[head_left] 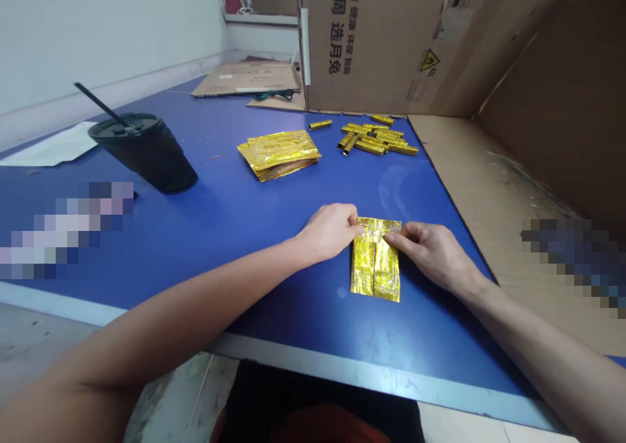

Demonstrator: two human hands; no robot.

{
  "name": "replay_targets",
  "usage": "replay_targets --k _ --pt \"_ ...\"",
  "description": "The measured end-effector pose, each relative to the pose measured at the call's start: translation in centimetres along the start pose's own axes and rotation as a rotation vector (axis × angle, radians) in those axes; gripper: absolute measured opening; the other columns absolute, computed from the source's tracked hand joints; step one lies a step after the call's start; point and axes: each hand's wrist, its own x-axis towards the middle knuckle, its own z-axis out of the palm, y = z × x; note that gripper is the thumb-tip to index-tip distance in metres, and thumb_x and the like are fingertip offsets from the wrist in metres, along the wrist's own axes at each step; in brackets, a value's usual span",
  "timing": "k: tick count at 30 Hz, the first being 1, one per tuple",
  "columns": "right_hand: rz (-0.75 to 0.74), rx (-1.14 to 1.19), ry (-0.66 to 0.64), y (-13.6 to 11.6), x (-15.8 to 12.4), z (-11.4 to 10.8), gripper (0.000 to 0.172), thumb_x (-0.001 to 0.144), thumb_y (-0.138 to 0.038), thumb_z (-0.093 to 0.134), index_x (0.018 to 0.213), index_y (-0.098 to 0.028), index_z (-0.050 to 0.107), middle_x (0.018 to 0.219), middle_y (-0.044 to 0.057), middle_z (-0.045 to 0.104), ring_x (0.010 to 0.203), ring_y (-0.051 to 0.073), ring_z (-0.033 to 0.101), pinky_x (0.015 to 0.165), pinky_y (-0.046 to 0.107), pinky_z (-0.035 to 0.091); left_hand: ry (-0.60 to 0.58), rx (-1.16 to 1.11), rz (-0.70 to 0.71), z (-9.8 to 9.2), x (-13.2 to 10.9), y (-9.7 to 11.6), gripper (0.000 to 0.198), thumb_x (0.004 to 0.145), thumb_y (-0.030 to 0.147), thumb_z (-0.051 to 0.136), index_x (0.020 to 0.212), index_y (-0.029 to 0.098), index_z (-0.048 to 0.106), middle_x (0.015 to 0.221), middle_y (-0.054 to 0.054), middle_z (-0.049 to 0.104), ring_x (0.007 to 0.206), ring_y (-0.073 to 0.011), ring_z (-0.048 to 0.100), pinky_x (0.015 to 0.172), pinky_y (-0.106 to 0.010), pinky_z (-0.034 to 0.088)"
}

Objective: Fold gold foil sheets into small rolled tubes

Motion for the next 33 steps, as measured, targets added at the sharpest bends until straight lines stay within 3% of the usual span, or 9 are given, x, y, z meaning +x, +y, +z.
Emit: replay_targets --k 5,10,14,16,25,30,33 --pt "-0.004 -0.403 0.024 -0.4 -0.1 0.4 0.026 0.080 -0.043 0.045 0.067 -0.022 0.053 0.053 0.000 0.055 0.048 0.016 0.048 0.044 0.026 0.026 0.006 0.342 0.035 0.3 -0.3 0.3 0.015 0.079 0.031 0.052 0.083 0.017 0.055 0.072 -0.003 0.058 0.067 -0.0167 0.053 0.059 -0.028 0.038" --pt "-0.088 -0.484 0.113 -0.8 -0.4 0.7 0.017 0.080 -0.037 0.047 0.080 -0.021 0.050 0.068 0.003 0.059 0.058 0.018 0.053 0.046 0.026 0.031 0.191 0.611 0.260 0.6 -1.1 0.6 0.014 0.082 0.025 0.050 0.091 0.014 0.051 0.088 -0.007 0.054 0.084 -0.0217 0.049 0.068 -0.032 0.039" --pt "-0.399 -0.549 0.110 -0.7 -0.6 0.9 0.016 0.085 -0.022 0.040 0.076 -0.018 0.053 0.075 0.007 0.056 0.068 0.018 0.051 0.057 0.028 0.038 0.046 0.665 0.594 0.7 -1.4 0.3 0.015 0.086 0.013 0.037 0.087 0.014 0.052 0.087 -0.007 0.052 0.081 -0.0188 0.046 0.069 -0.030 0.038" --pt "-0.510 -0.539 0.059 -0.5 -0.6 0.8 0.019 0.086 -0.019 0.038 0.076 -0.018 0.054 0.074 0.007 0.055 0.068 0.017 0.048 0.060 0.028 0.039 -0.031 0.630 0.668 0.7 -1.5 0.1 0.016 0.085 0.011 0.037 0.086 0.014 0.052 0.086 -0.006 0.052 0.081 -0.0172 0.045 0.071 -0.027 0.038" --pt "-0.569 -0.447 -0.082 0.6 -0.3 0.0 0.018 0.087 -0.022 0.040 0.094 -0.017 0.056 0.085 0.008 0.056 0.076 0.019 0.048 0.070 0.034 0.041 -0.126 0.490 0.560 0.1 -2.2 -0.4 0.017 0.086 0.026 0.045 0.092 0.014 0.055 0.096 -0.006 0.053 0.090 -0.0170 0.047 0.082 -0.028 0.039" --pt "-0.585 -0.403 -0.122 1.1 -0.7 -0.4 0.020 0.085 -0.027 0.044 0.099 -0.017 0.055 0.093 0.011 0.056 0.084 0.022 0.050 0.075 0.038 0.042 -0.185 0.439 0.516 -0.5 -2.7 -0.6 0.037 0.080 0.043 0.053 0.105 0.015 0.054 0.108 -0.007 0.052 0.098 -0.0197 0.047 0.088 -0.032 0.037" --pt "-0.594 -0.357 -0.159 1.3 -1.4 -0.9 0.034 0.083 -0.040 0.047 0.107 -0.016 0.052 0.102 0.013 0.055 0.091 0.024 0.050 0.080 0.040 0.043 -0.223 0.436 0.529 -0.8 -2.9 -0.4 0.049 0.076 0.050 0.054 0.112 0.017 0.051 0.112 -0.008 0.050 0.102 -0.0213 0.046 0.089 -0.034 0.035"
